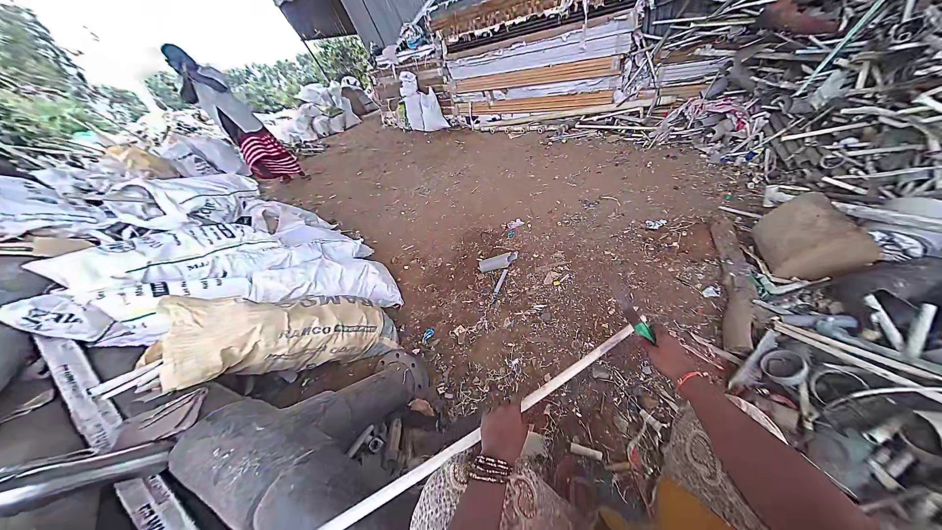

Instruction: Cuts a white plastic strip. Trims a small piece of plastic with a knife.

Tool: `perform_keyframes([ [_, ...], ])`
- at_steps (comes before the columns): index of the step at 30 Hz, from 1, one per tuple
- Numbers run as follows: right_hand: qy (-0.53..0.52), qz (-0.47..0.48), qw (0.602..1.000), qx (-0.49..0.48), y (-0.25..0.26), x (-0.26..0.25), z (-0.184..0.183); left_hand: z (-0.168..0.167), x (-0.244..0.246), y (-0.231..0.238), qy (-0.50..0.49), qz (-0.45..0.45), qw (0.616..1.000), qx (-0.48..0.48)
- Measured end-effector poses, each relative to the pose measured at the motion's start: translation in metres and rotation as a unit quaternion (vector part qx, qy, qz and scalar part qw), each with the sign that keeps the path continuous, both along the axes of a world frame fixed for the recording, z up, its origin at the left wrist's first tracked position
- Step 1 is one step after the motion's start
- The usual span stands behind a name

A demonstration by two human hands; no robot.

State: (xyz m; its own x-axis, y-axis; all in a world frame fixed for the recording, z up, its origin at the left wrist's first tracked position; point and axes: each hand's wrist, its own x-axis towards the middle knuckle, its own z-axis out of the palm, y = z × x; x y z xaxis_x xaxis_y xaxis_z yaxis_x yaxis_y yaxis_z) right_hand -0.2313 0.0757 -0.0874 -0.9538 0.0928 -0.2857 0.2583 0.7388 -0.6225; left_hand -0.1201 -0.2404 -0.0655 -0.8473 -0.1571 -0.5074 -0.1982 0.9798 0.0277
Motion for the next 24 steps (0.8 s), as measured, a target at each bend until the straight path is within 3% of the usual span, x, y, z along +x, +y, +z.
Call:
perform_keyframes([
  [12,-0.039,0.002,0.999,0.034,0.013,-0.005,-0.006,-0.008,-0.001,-0.023,0.047,0.048,0.996,0.063],
  [19,-0.066,0.196,0.966,0.153,-0.039,0.036,0.005,0.001,-0.003,-0.019,0.03,0.041,0.998,0.034],
  [24,-0.074,0.036,0.992,0.098,-0.019,0.019,0.006,0.007,-0.002,-0.017,0.039,0.053,0.997,0.027],
])
